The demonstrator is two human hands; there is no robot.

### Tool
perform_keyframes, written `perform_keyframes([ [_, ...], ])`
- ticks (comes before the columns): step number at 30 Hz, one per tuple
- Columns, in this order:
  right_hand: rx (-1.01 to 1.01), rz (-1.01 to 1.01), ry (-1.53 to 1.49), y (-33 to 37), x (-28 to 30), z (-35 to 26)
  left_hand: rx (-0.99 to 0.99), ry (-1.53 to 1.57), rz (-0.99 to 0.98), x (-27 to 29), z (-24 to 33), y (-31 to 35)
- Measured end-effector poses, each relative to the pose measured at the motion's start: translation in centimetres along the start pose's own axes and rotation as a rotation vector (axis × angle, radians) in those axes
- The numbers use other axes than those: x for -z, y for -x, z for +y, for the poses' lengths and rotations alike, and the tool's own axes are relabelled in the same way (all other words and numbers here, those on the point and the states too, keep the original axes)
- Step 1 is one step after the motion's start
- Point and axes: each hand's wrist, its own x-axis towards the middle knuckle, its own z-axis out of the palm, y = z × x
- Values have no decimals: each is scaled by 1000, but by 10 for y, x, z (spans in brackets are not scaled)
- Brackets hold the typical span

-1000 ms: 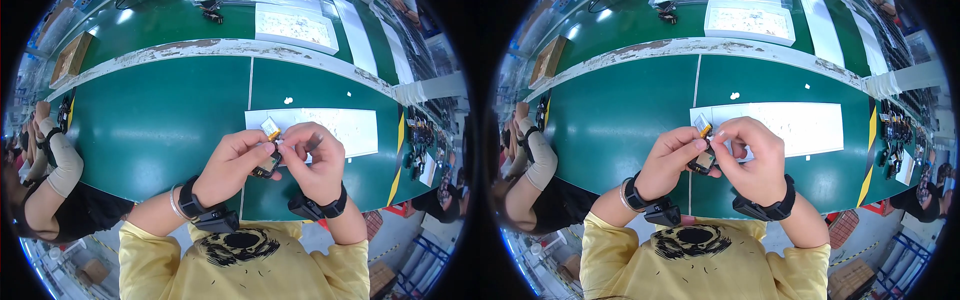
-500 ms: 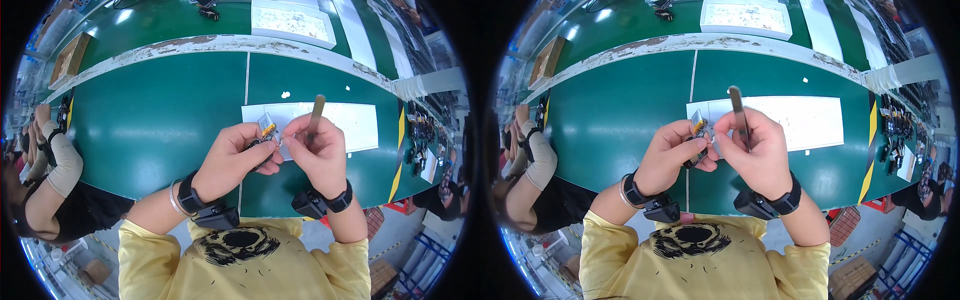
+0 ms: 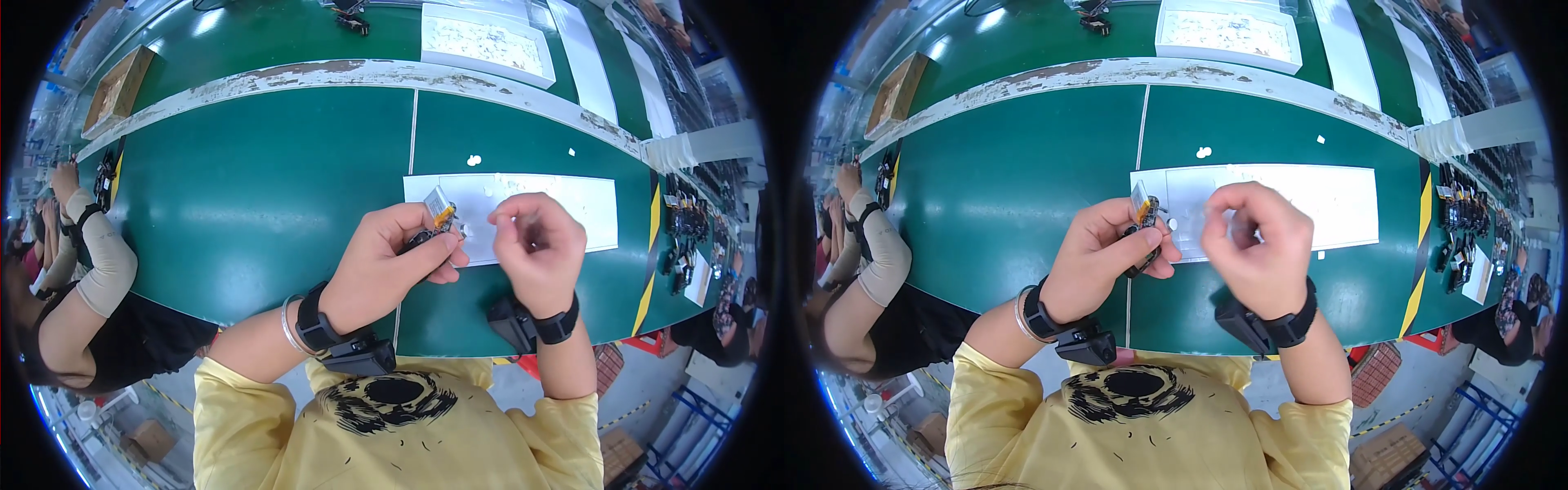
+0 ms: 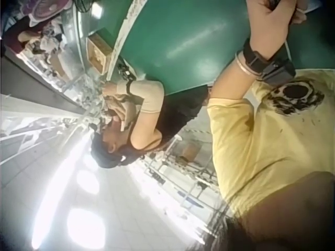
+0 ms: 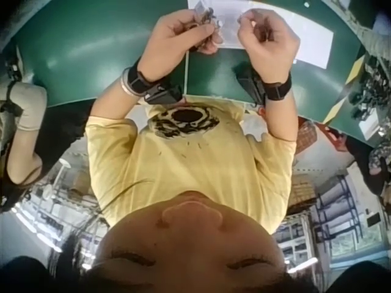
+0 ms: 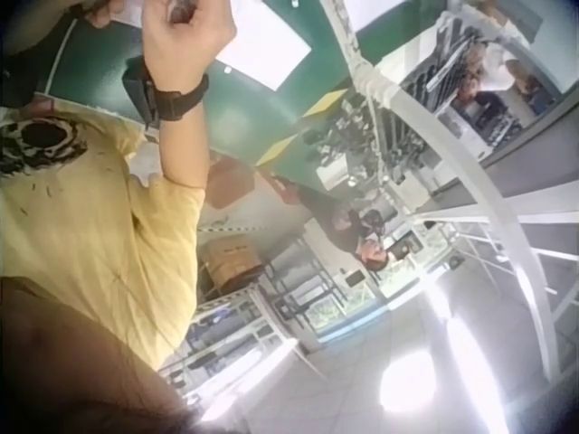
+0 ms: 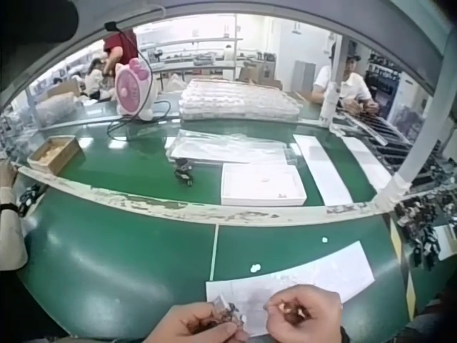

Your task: Assembling small electronic components by hand at an assembly station.

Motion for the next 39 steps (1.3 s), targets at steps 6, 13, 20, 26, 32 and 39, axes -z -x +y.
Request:
perform_keyframes([
  [6, 121, -81, -46, 5, -9, -15, -31, 55, 40, -2, -2, -2],
  [13, 12, 17, -15, -1, -3, -1, -22, 8, 6, -1, -2, 1],
  [20, -50, -243, -425, 1, -4, 5, 57, 46, -22, 2, -2, -4],
  [26, 190, -146, -182, 0, -10, -5, 92, 252, -191, 4, 4, 0],
  [32, 348, -64, -21, 1, -13, -2, 42, 192, -273, 3, -2, 1],
  [39, 588, -62, 160, -2, -10, -2, 89, 135, -236, 2, -2, 5],
])
